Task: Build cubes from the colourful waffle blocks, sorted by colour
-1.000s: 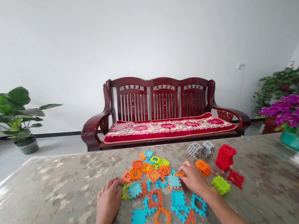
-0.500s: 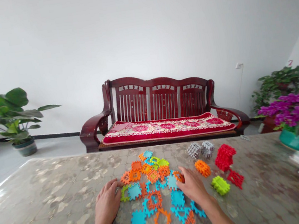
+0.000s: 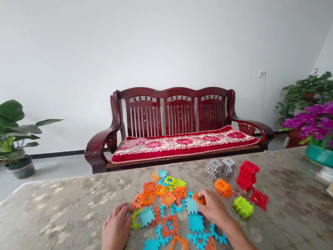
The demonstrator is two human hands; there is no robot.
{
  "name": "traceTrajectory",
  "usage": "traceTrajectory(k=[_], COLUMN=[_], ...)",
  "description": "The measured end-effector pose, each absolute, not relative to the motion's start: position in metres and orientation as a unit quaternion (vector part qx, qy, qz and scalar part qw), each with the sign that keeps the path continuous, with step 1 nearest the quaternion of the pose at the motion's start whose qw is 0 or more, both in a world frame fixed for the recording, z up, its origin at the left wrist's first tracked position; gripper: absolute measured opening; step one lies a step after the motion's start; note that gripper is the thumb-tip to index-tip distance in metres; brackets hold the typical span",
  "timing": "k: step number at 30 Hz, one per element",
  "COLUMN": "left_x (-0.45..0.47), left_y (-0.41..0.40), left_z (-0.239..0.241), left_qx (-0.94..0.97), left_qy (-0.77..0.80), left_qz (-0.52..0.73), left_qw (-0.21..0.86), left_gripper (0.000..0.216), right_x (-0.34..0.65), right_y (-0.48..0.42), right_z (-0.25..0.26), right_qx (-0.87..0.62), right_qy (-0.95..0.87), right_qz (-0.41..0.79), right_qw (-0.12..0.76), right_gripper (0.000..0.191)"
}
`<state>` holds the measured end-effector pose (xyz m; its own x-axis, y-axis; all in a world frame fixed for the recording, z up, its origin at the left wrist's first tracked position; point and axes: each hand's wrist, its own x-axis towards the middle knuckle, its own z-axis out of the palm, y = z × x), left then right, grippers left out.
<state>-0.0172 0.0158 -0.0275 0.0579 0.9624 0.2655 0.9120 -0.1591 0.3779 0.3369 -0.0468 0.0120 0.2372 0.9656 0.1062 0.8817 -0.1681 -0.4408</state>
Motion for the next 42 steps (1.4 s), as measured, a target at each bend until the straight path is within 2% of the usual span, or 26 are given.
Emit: traceTrajectory(k=[3,10,18,22,25,30,36,42], left_x=[-0.017,-0.016,-0.018,-0.018,-0.018,-0.017,-0.016,-0.017], left_y=[0.016,0.016,0.016,0.017,0.016,0.015,0.014,0.015], left_z=[-0.028,-0.025,-0.025,-0.025,-0.025,-0.023,-0.022,-0.025], left_qx=[0.728,0.723,0.730,0.727,0.726,0.723,0.725,0.723], left_qy=[0.643,0.647,0.645,0.649,0.649,0.651,0.648,0.648], left_qz=[0.233,0.234,0.217,0.216,0.217,0.220,0.222,0.230], left_qw=[0.053,0.051,0.059,0.058,0.062,0.066,0.072,0.065], left_gripper=[0.031,0.031,0.032,0.031,0.032,0.034,0.033,0.032], right_x=[0.341,0.350,0.344,0.346,0.359,0.392,0.411,0.412], right_y=[-0.047,-0.051,-0.052,-0.055,-0.056,-0.057,-0.056,-0.052], right_z=[0.016,0.017,0.016,0.017,0.022,0.040,0.050,0.043], right_qx=[-0.749,-0.704,-0.673,-0.703,-0.737,-0.807,-0.855,-0.860], right_qy=[-0.620,-0.674,-0.686,-0.658,-0.618,-0.547,-0.502,-0.499], right_qz=[0.110,0.098,0.116,0.070,0.005,-0.086,-0.080,-0.065], right_qw=[0.205,0.201,0.250,0.262,0.273,0.207,0.103,0.085], right_gripper=[0.019,0.022,0.017,0.015,0.021,0.028,0.040,0.052])
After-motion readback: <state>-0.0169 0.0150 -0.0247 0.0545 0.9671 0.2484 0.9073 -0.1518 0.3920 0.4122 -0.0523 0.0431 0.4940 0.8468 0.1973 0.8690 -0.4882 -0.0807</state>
